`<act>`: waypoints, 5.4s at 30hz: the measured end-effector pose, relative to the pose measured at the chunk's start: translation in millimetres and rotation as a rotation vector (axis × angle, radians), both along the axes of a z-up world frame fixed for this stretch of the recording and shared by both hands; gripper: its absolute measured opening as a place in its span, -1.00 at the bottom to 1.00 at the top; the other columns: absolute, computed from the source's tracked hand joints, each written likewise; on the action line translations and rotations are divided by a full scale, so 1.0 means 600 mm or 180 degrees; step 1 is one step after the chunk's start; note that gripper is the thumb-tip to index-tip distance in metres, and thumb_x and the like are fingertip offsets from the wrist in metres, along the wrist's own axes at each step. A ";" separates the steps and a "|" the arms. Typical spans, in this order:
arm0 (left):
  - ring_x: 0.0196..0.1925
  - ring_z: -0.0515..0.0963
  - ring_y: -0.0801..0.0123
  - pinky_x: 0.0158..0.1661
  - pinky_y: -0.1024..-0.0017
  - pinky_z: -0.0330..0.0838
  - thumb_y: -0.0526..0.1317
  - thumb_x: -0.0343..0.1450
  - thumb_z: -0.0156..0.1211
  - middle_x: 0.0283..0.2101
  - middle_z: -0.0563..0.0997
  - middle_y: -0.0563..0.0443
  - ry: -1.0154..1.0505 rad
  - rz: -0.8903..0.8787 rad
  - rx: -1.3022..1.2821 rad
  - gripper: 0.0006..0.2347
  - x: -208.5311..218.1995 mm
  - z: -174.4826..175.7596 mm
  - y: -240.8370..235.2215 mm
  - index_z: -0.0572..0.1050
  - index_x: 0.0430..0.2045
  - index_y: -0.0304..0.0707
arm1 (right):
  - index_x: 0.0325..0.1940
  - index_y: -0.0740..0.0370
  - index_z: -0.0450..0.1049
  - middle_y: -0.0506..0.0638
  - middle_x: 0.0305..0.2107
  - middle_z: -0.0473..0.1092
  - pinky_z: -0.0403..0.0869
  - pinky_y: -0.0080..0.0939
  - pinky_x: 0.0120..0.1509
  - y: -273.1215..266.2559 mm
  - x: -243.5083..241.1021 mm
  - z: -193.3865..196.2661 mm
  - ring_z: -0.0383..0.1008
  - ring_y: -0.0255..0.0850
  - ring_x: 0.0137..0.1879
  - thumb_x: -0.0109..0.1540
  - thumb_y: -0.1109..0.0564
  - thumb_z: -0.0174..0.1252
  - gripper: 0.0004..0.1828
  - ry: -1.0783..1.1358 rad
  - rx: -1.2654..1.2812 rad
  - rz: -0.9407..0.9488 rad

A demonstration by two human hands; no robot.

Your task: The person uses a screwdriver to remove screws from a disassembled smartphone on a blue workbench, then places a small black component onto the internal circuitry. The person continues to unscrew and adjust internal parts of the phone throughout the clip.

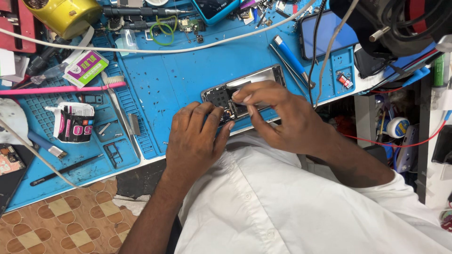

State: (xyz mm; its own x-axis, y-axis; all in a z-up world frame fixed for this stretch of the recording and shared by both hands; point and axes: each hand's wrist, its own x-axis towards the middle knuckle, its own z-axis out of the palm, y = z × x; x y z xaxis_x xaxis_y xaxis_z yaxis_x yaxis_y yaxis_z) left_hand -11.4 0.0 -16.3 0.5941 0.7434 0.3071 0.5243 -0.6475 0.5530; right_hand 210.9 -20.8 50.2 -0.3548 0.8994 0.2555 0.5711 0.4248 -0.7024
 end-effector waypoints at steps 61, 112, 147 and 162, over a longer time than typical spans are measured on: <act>0.06 0.49 0.11 0.03 0.14 0.37 -0.11 0.41 0.50 -0.09 0.56 -0.03 0.0076 0.0405 -0.0067 -0.75 0.041 0.002 -0.006 0.60 -0.18 -0.22 | 0.19 0.20 0.03 0.28 0.00 0.46 0.70 -0.22 0.18 -0.069 0.015 -0.123 0.60 -0.02 0.17 0.50 0.37 0.03 -0.66 0.2539 -0.0615 -0.1639; 0.16 0.44 0.05 0.16 0.14 0.39 -0.49 0.39 0.24 0.05 0.50 -0.09 -0.0496 0.0081 -0.0647 -0.70 0.009 -0.005 0.002 0.57 0.00 -0.30 | -0.05 0.30 0.49 0.05 -0.19 0.41 0.45 -0.05 0.02 -0.058 -0.023 -0.074 0.40 -0.07 -0.05 0.36 0.20 0.33 -0.83 -0.1274 0.0239 -0.1140; 0.05 0.48 0.24 0.05 0.27 0.38 -0.51 0.51 0.16 -0.11 0.58 -0.04 -0.1485 0.0743 -0.0904 -0.88 -0.040 0.000 0.016 0.55 -0.22 -0.30 | -0.16 0.27 0.51 0.01 -0.27 0.36 0.48 -0.09 -0.12 -0.005 -0.047 -0.036 0.43 -0.12 -0.13 0.26 0.13 0.36 -0.80 -0.1501 -0.0349 -0.0716; -0.03 0.65 0.31 -0.10 0.43 0.57 -0.42 0.41 0.37 -0.05 0.64 -0.06 -0.1834 0.0124 -0.1469 -0.76 -0.048 0.032 0.017 0.57 -0.06 -0.33 | -0.12 0.31 0.48 0.04 -0.19 0.38 0.43 -0.11 -0.19 0.005 -0.050 -0.016 0.42 -0.11 -0.17 0.28 0.22 0.41 -0.78 -0.0668 0.0531 -0.0165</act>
